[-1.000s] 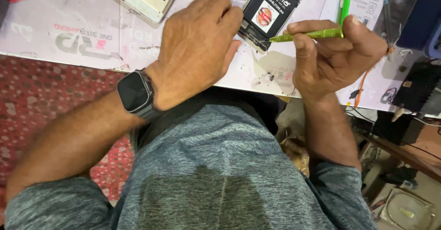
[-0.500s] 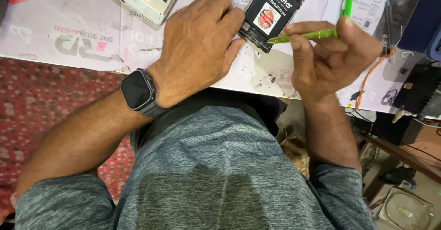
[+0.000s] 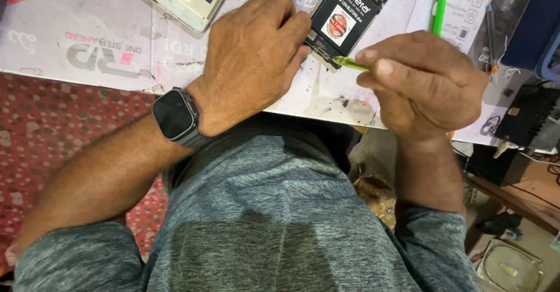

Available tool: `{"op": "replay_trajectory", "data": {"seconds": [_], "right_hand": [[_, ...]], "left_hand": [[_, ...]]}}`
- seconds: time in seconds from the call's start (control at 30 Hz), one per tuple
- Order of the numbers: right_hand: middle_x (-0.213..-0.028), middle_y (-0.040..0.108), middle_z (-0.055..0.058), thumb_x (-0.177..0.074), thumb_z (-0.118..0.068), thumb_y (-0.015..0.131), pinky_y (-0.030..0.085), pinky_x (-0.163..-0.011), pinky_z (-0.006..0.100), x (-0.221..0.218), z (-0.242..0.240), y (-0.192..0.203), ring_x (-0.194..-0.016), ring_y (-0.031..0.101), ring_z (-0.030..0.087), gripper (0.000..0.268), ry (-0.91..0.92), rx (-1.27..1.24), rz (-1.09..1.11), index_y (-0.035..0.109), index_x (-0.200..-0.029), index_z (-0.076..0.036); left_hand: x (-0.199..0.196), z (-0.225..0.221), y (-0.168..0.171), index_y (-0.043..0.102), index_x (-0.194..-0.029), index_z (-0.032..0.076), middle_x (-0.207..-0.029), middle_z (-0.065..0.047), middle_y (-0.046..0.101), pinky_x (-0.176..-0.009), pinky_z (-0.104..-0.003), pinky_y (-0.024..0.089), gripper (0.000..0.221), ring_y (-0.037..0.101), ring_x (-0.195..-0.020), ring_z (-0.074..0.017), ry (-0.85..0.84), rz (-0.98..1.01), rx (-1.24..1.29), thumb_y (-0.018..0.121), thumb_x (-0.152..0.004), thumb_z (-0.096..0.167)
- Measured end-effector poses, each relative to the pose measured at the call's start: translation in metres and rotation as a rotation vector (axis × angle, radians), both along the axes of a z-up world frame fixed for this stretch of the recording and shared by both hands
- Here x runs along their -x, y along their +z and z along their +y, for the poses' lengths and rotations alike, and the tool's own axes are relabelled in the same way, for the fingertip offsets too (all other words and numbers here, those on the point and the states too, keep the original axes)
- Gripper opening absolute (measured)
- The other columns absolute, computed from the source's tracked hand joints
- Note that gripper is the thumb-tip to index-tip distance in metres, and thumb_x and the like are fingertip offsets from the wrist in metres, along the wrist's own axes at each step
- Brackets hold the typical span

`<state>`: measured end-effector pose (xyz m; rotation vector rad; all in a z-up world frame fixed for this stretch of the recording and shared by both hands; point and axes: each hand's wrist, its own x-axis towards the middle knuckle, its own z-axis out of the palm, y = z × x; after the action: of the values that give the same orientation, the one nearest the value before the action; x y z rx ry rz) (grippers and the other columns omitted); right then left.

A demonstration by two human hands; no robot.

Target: The person uses a green precision screwdriver to remove screws from the internal frame of a disassembled smartphone. They carefully unscrew multiple fasteners around the battery and motherboard area, placing the removed screws on the workbench. The person rotates the device to access different screw locations during the process.

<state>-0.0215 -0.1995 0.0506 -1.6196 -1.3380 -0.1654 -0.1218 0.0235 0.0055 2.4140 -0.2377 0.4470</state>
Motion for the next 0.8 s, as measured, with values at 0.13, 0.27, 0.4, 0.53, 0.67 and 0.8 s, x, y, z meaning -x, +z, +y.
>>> {"op": "replay_trajectory", "data": {"seconds": [0.13, 0.27, 0.4, 0.53, 0.67, 0.8], "right_hand": [[-0.096, 0.080, 0.025, -0.102, -0.006, 0.069, 0.059, -0.052, 0.021, -0.005, -0.005, -0.022, -0.065, 0.071, 0.012, 0.015, 0.027, -0.039, 0.167, 0.071, -0.117, -0.004], [-0.090, 0.072, 0.014, -0.093, -0.002, 0.081, 0.062, -0.059, 0.038, -0.010, -0.001, -0.032, -0.072, 0.070, 0.024, 0.023, 0.078, -0.170, 0.134, 0.073, -0.113, -0.011], [-0.102, 0.074, 0.020, -0.103, -0.001, 0.071, 0.064, -0.063, 0.026, -0.013, 0.000, -0.025, -0.082, 0.075, 0.025, 0.020, 0.080, -0.123, 0.162, 0.070, -0.121, -0.007], [-0.095, 0.074, 0.020, -0.096, 0.001, 0.069, 0.063, -0.064, 0.030, -0.013, 0.004, -0.022, -0.073, 0.072, 0.020, 0.021, 0.099, -0.132, 0.140, 0.070, -0.115, -0.006], [-0.108, 0.072, 0.022, -0.106, 0.004, 0.070, 0.067, -0.072, 0.030, -0.014, 0.004, -0.018, -0.090, 0.074, 0.026, 0.026, 0.161, -0.082, 0.156, 0.066, -0.130, -0.006], [-0.099, 0.071, 0.019, -0.099, 0.006, 0.074, 0.067, -0.072, 0.034, -0.006, 0.003, -0.015, -0.086, 0.073, 0.026, 0.031, 0.059, -0.067, 0.126, 0.067, -0.126, -0.008]], "left_hand": [[-0.001, 0.001, 0.000, 0.066, -0.117, 0.005, -0.108, -0.010, 0.057, -0.079, -0.043, 0.050, 0.032, 0.062, -0.097, -0.0283, -0.005, 0.004, -0.006, 0.083, -0.095, 0.021], [-0.001, 0.001, 0.001, 0.066, -0.119, 0.004, -0.107, -0.010, 0.057, -0.079, -0.043, 0.050, 0.033, 0.062, -0.097, -0.0279, -0.009, 0.008, -0.002, 0.082, -0.095, 0.021], [-0.001, 0.002, 0.001, 0.067, -0.116, 0.004, -0.106, -0.010, 0.057, -0.078, -0.043, 0.050, 0.033, 0.062, -0.096, -0.0281, -0.005, 0.003, -0.007, 0.082, -0.093, 0.021], [-0.001, 0.001, 0.001, 0.067, -0.119, 0.003, -0.106, -0.010, 0.058, -0.077, -0.042, 0.050, 0.033, 0.062, -0.095, -0.0271, -0.008, 0.011, 0.009, 0.082, -0.095, 0.020], [-0.001, 0.001, 0.002, 0.066, -0.118, 0.003, -0.107, -0.010, 0.058, -0.079, -0.042, 0.051, 0.033, 0.062, -0.096, -0.0278, -0.010, 0.006, 0.013, 0.082, -0.095, 0.021], [-0.001, 0.002, 0.003, 0.066, -0.118, 0.003, -0.107, -0.010, 0.058, -0.079, -0.042, 0.050, 0.033, 0.062, -0.097, -0.0282, -0.013, 0.014, 0.008, 0.082, -0.094, 0.020]]}}
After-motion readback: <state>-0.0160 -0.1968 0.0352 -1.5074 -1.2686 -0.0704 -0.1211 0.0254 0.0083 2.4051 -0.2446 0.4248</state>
